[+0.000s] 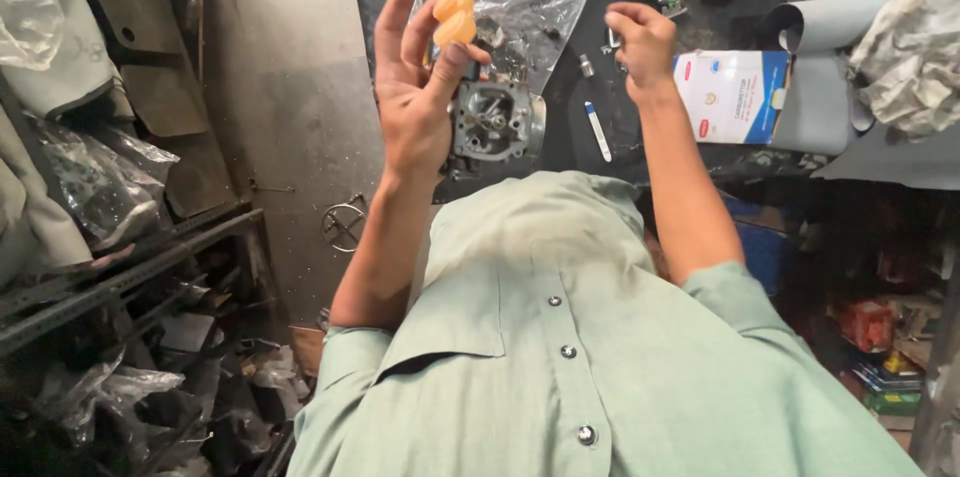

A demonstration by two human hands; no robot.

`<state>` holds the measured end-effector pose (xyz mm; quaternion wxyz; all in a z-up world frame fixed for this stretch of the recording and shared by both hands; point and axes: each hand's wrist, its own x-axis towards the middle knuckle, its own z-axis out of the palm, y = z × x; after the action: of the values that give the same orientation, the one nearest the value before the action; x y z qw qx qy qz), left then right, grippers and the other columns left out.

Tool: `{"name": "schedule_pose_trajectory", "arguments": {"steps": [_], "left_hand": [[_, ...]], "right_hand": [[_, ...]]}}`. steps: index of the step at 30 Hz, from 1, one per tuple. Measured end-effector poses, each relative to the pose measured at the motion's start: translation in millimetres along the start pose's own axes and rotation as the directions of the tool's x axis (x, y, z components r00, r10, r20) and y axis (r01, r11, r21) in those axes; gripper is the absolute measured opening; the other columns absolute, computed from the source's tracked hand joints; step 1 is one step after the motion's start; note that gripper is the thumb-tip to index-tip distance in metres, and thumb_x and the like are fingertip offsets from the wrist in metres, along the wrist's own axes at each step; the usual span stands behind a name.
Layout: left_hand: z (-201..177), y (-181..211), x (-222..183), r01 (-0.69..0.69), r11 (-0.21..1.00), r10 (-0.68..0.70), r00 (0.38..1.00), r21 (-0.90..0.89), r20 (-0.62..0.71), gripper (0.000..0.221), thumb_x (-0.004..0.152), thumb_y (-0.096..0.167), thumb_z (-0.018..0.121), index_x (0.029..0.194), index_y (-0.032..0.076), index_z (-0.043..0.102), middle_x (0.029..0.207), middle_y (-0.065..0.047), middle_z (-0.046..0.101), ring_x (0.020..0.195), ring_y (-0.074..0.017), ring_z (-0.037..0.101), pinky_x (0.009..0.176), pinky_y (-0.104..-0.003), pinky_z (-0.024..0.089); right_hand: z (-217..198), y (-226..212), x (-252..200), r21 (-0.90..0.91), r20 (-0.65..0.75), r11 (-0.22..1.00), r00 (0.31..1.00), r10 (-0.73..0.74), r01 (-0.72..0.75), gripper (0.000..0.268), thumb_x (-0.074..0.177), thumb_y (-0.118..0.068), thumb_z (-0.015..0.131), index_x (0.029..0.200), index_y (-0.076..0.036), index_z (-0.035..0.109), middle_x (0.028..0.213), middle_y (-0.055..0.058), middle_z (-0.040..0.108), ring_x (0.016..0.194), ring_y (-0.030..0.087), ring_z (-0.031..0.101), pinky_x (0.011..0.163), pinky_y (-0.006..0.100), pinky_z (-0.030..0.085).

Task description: The person assembles a carburetor by hand, inserting beige plastic components into the metal body, then attaching the float chamber and tightening screws. The person handles the carburetor body, plastic parts, and float chamber throughout the clip.

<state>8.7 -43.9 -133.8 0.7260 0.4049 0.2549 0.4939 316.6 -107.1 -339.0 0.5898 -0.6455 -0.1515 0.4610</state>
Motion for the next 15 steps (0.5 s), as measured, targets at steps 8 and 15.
{"name": "schedule_pose_trajectory", "arguments": {"steps": [8,15], "left_hand": [[-9.5,-23.2,11.2,0.133,0.991,-0.132,0.985,-0.005,-0.109,0.064,0.106,0.007,0.064,0.159,0.003,0.028,0.146,-0.018,0.051,0.1,-0.0198,0.07,0.085,-0.032,0.062],[-41.0,-56.9,27.0,0.254,0.962,-0.265,0.957,-0.102,-0.118,0.062,0.109,0.011,0.064,0.162,0.004,0.032,0.151,-0.021,0.053,0.113,-0.0241,0.069,0.099,-0.037,0.061]], "right_hand": [[58.6,35.5,112.4,-0.631,0.035,0.723,0.942,-0.335,0.281,0.017,0.082,-0.02,0.081,0.091,-0.006,0.081,0.082,0.005,0.079,0.075,0.014,0.075,0.071,0.029,0.059],[84.2,46.7,159.4,-0.838,-0.046,0.509,0.903,-0.427,0.198,0.018,0.08,-0.026,0.083,0.091,-0.012,0.082,0.082,0.007,0.078,0.077,0.027,0.075,0.07,0.04,0.058]]}}
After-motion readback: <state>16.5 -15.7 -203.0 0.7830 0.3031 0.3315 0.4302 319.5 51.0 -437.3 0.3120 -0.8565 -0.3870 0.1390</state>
